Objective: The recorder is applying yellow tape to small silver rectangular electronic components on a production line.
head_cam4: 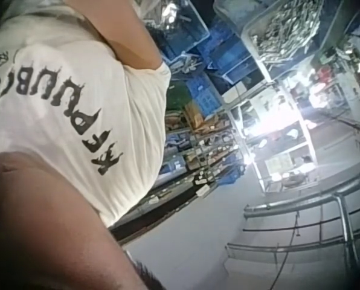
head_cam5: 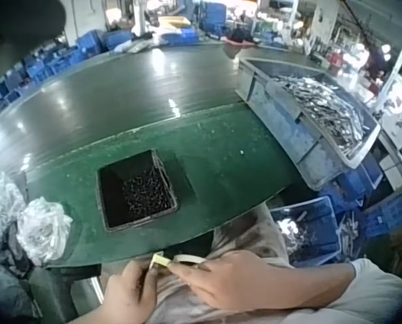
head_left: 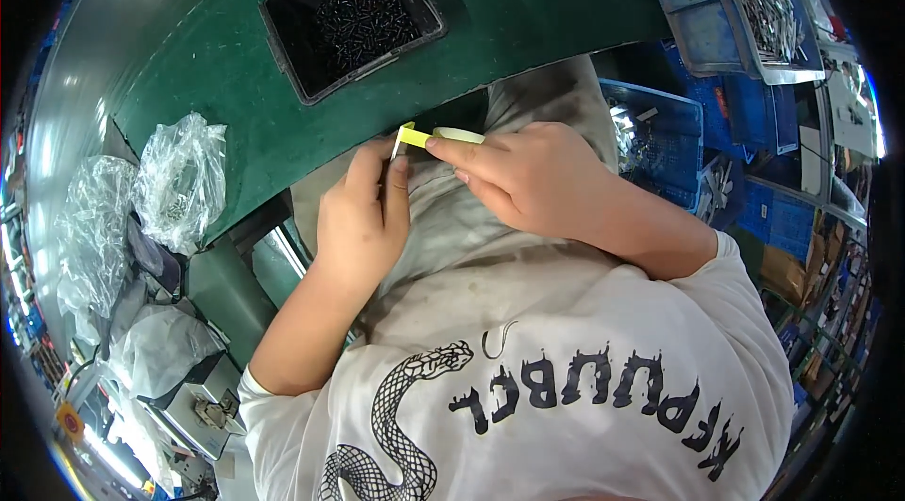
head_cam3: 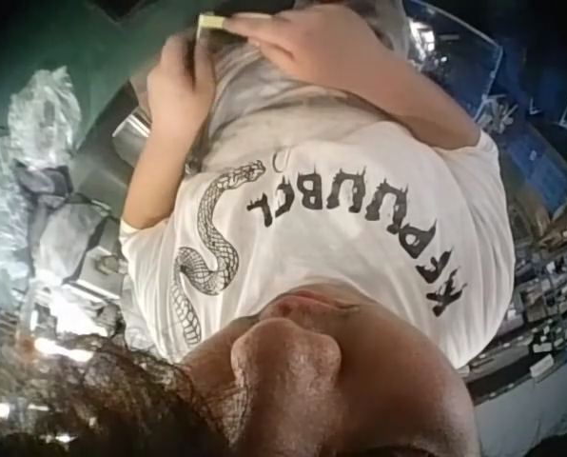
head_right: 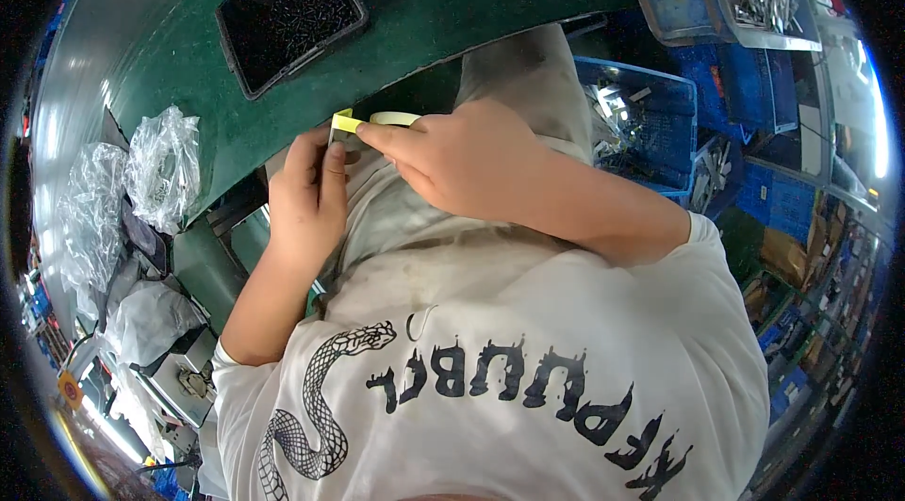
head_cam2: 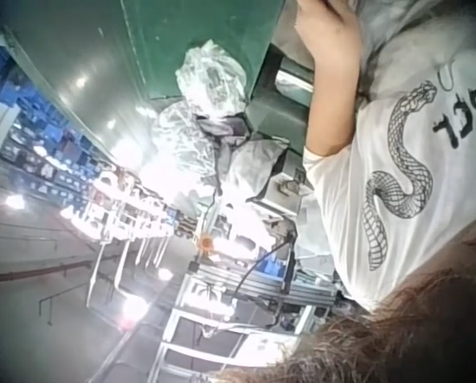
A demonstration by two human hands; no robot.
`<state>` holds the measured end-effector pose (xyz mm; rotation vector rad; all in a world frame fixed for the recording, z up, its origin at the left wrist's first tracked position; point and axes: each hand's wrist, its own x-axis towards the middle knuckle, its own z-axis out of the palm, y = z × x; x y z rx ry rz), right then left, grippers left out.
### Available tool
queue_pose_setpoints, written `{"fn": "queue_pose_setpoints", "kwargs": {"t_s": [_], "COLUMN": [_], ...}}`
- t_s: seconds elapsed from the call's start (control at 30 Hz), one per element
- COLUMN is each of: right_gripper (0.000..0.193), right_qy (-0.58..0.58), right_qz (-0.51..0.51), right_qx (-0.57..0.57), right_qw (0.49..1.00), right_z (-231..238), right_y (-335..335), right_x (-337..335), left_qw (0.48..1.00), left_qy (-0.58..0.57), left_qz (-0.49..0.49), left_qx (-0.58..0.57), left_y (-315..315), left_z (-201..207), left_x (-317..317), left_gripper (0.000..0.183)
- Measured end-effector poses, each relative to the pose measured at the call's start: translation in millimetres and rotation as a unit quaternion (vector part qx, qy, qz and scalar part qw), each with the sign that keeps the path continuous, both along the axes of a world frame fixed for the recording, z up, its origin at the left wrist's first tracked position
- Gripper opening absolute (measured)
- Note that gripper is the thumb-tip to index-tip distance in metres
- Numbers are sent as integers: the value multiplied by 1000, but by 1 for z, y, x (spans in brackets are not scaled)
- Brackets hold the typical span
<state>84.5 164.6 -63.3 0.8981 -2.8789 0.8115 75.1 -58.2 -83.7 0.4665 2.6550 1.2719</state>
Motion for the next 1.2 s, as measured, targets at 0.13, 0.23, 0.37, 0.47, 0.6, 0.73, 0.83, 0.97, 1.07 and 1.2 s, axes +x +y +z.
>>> {"fn": "queue_pose_setpoints", "kwargs": {"t_s": [0.13,0.23,0.37,0.47,0.6,0.73,0.83,0.97,1.07,1.2], "right_gripper": [47,48,49,49,49,48,48,48,49,50], "right_qy": [-15,-30,-41,-29,-14,0,7,11,38,52], "right_qz": [-9,-13,-28,-25,-27,-23,-25,-27,-6,-2], "right_qx": [-5,3,17,31,44,66,72,82,97,104], "right_qw": [1000,999,999,999,999,998,997,996,995,993], "right_z": [2,5,5,7,3,4,1,1,5,-4], "right_y": [-1,-2,-1,0,2,2,2,2,1,3], "right_x": [-1,-1,-1,-2,-2,-2,-1,0,-2,-2], "left_qw": [994,968,936,926,927,926,923,913,908,888], "left_qy": [-84,-108,-198,-212,-215,-217,-221,-237,-246,-273], "left_qz": [33,44,68,71,63,65,61,57,60,74], "left_qx": [69,221,282,304,302,303,309,327,335,364], "left_y": [4,4,5,3,2,2,2,1,1,1], "left_z": [6,1,9,9,8,10,10,9,9,9], "left_x": [2,3,1,1,0,0,0,1,0,-2], "left_gripper": [15,16,18,18,17,17,17,17,18,18]}}
